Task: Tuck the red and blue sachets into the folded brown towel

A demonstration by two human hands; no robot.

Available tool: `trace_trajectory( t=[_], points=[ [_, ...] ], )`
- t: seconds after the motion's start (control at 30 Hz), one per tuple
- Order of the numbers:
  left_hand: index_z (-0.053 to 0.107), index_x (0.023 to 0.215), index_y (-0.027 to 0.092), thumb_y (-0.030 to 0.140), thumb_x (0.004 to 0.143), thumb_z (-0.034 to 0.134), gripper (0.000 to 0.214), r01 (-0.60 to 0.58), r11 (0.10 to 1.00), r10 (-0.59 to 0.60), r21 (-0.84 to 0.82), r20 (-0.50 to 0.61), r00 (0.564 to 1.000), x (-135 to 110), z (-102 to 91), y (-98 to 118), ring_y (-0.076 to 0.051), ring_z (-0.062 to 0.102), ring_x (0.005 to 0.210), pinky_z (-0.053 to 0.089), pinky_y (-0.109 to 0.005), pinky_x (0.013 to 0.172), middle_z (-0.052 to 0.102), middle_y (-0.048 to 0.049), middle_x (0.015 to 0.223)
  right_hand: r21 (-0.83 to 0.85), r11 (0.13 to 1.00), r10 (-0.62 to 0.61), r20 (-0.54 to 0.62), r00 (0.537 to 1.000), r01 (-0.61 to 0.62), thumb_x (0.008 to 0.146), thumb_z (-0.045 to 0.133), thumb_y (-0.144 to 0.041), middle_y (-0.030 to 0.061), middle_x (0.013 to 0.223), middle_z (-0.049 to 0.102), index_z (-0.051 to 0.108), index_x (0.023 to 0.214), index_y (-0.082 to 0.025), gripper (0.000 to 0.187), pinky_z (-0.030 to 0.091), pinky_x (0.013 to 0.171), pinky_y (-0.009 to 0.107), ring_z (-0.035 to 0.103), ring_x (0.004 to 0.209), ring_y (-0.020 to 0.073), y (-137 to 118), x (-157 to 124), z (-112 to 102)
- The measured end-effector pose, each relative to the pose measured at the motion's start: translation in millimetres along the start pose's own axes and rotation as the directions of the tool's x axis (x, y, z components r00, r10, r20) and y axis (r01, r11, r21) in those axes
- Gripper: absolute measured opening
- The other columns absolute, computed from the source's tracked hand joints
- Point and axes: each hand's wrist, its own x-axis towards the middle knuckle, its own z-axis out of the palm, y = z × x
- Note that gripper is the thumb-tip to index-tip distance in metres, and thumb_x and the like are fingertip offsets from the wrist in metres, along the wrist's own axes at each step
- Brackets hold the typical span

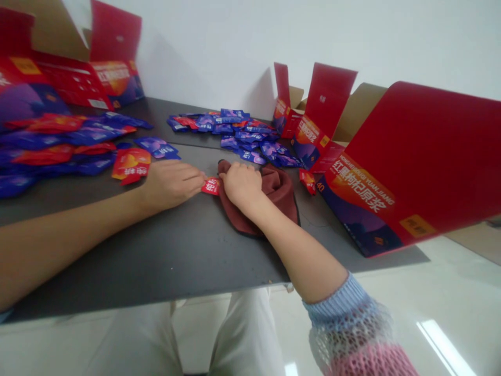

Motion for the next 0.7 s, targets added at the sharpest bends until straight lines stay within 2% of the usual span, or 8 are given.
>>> trace_trajectory(
  t=[0.07,0.17,0.37,0.47,0.53,0.6,0.67,0.7],
  points=[
    [0.072,0.075,0.027,0.042,0.088,0.055,0.025,-0.024,0.996,0.023,0.090,0.013,1.000,-0.4,-2.8,3.1,-0.022,0.066,0.082,0.044,-0.037,0.073,0.075,-0.0066,0.090,-0.009,0.998,0.070,0.062,0.996,-0.070,0.097,0.052,-0.035,0.0231,0.115,0.069,0.063,0.118,-0.004,0.039,0.050,0.090,0.042,0.066,0.110,0.0309,5.4,4.6,-2.2],
    [0.069,0.069,0.026,0.043,0.088,0.055,0.029,-0.052,0.994,0.049,0.098,0.035,0.998,-0.6,-5.3,5.9,-0.021,0.065,0.078,0.045,-0.037,0.071,0.074,-0.0074,0.086,-0.018,0.993,0.122,0.117,0.986,-0.121,0.096,0.052,-0.029,0.0208,0.115,0.071,0.068,0.116,-0.009,0.033,0.053,0.084,0.040,0.069,0.105,0.0298,20.0,11.0,-6.1],
    [0.067,0.069,0.024,0.047,0.087,0.054,0.032,-0.068,0.997,0.068,0.048,0.002,0.998,-1.8,-0.8,2.0,-0.021,0.064,0.080,0.045,-0.035,0.073,0.072,-0.0091,0.085,0.000,0.978,0.206,0.088,0.975,-0.207,0.097,0.047,-0.037,0.0206,0.118,0.070,0.072,0.115,-0.016,0.038,0.053,0.086,0.042,0.069,0.107,0.0311,43.8,15.3,-6.1],
    [0.068,0.073,0.024,0.045,0.090,0.052,0.031,-0.049,0.991,0.044,0.127,0.044,0.998,-10.0,-7.0,2.8,-0.022,0.064,0.081,0.044,-0.034,0.075,0.073,-0.0089,0.087,0.022,0.977,0.209,0.076,0.975,-0.212,0.096,0.047,-0.039,0.0207,0.118,0.070,0.073,0.116,-0.017,0.039,0.053,0.087,0.042,0.068,0.108,0.0314,45.7,14.7,-5.8],
    [0.070,0.077,0.026,0.041,0.092,0.050,0.029,-0.061,0.973,0.039,0.220,0.103,0.994,-19.0,-20.9,0.9,-0.020,0.063,0.081,0.043,-0.033,0.075,0.073,-0.0074,0.087,0.022,0.974,0.222,0.080,0.972,-0.224,0.096,0.047,-0.039,0.0220,0.119,0.069,0.072,0.117,-0.015,0.040,0.052,0.088,0.043,0.068,0.110,0.0316,45.2,14.2,-6.3],
    [0.072,0.084,0.027,0.039,0.093,0.049,0.027,-0.074,0.945,0.038,0.318,0.118,0.992,-29.2,-44.6,-5.7,-0.019,0.060,0.081,0.041,-0.032,0.075,0.073,-0.0064,0.088,0.020,0.971,0.237,0.079,0.968,-0.239,0.095,0.048,-0.040,0.0240,0.119,0.069,0.071,0.118,-0.013,0.043,0.052,0.089,0.042,0.067,0.111,0.0314,44.7,14.1,-6.6],
    [0.072,0.092,0.025,0.040,0.094,0.049,0.027,-0.035,0.902,0.009,0.429,0.062,0.998,-38.8,-76.5,-17.0,-0.020,0.056,0.083,0.039,-0.033,0.075,0.071,-0.0070,0.089,0.025,0.969,0.242,0.073,0.967,-0.245,0.095,0.048,-0.042,0.0253,0.120,0.068,0.070,0.119,-0.011,0.045,0.051,0.091,0.041,0.067,0.112,0.0310,44.7,14.0,-6.5],
    [0.072,0.093,0.024,0.041,0.094,0.049,0.029,0.031,0.873,-0.037,0.487,0.002,0.999,-43.1,-94.1,-23.9,-0.020,0.053,0.081,0.036,-0.033,0.073,0.069,-0.0075,0.087,0.031,0.970,0.237,0.073,0.969,-0.240,0.095,0.048,-0.042,0.0254,0.120,0.068,0.070,0.120,-0.011,0.046,0.051,0.092,0.041,0.066,0.113,0.0308,44.9,13.9,-6.5]
  ],
)
